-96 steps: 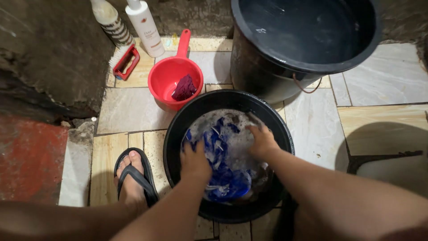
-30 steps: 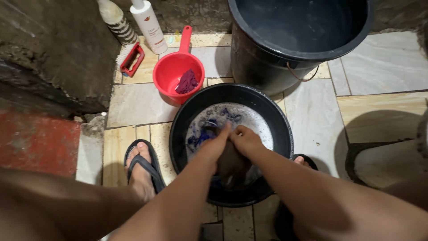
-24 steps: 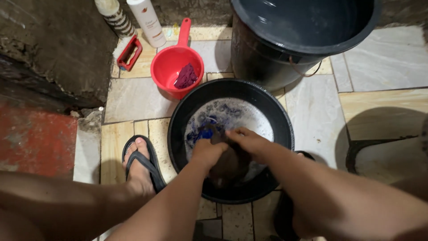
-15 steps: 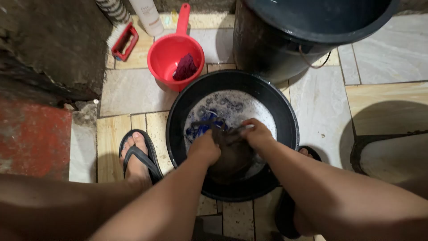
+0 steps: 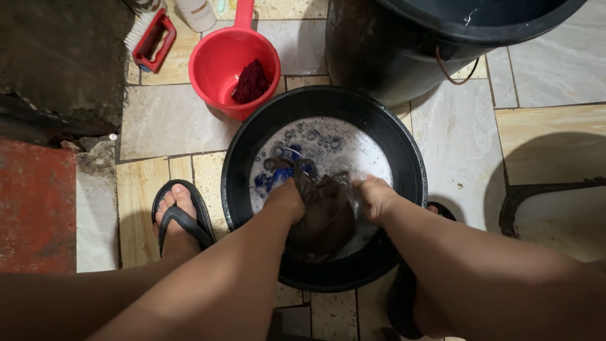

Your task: The person washes clothes by hand in a black basin filled with soapy water. They scrub and rinse a blue patterned cloth and a brown cloth, then use a red scoop to pour water over the items before continuing to agitate and wring them.

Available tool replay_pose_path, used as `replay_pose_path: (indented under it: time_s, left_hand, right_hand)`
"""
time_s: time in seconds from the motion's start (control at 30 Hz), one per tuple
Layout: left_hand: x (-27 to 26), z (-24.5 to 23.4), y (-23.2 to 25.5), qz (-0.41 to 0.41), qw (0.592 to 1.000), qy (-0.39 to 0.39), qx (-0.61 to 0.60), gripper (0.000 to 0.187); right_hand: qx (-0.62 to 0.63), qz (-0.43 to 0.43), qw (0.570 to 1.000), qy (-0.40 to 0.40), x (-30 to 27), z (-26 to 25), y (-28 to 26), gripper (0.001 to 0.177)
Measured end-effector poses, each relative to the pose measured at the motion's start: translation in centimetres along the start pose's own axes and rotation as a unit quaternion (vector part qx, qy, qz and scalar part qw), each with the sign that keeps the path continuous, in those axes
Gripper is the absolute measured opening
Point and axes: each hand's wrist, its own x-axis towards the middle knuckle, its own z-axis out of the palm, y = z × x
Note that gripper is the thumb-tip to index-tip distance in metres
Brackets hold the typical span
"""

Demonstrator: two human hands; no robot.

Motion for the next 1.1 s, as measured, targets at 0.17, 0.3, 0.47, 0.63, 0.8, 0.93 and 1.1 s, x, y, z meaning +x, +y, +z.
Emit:
replay_pose_path:
  time_s: [0.17, 0.3, 0.47, 0.63, 0.8, 0.93, 1.1]
  left_hand:
    - [-2.7, -3.4, 0.3, 0.034, 0.983, -0.017, -0.18, 0.054]
    - [-6.1, -6.0, 2.2, 0.077, 0.963, -0.088, -0.243, 0.059]
    - [-9.6, -7.1, 4.2, 0.199, 0.945, -0.044, -0.257, 0.045]
    - [-11.2, -8.4, 3.5, 0.106, 0.932, 0.012, -0.348, 0.044]
    - [-10.9, -8.6, 2.3, 0.035, 0.911, 0.141, -0.386, 0.054]
    - [-10.3, -8.0, 1.8, -0.025, 0.862, 0.219, -0.457, 0.057]
    - [-11.7, -7.6, 0.6, 0.031, 0.907, 0.116, -0.403, 0.064]
  right_hand:
    - [-0.125, -0.091, 0.975, -0.162, -4.1, 2.8, -3.8, 0.032]
    - [-0.236, -0.212, 0.928, -0.194, -8.0, 7.2, -7.0, 0.029]
    - [-0.314, -0.157, 0.886, -0.303, -13.3, 8.9, -8.9, 0.047]
    - [-0.327, -0.124, 0.888, -0.297, -15.5, 8.7, -9.3, 0.07]
    - [-0.381, -0.119, 0.872, -0.284, -15.6, 6.5, -8.9, 0.065]
    - [-0.367, -0.131, 0.866, -0.314, -14.5, 5.5, -8.6, 0.048]
    - [-0.478, -0.178, 0.765, -0.393, -12.7, 5.1, -9.5, 0.033]
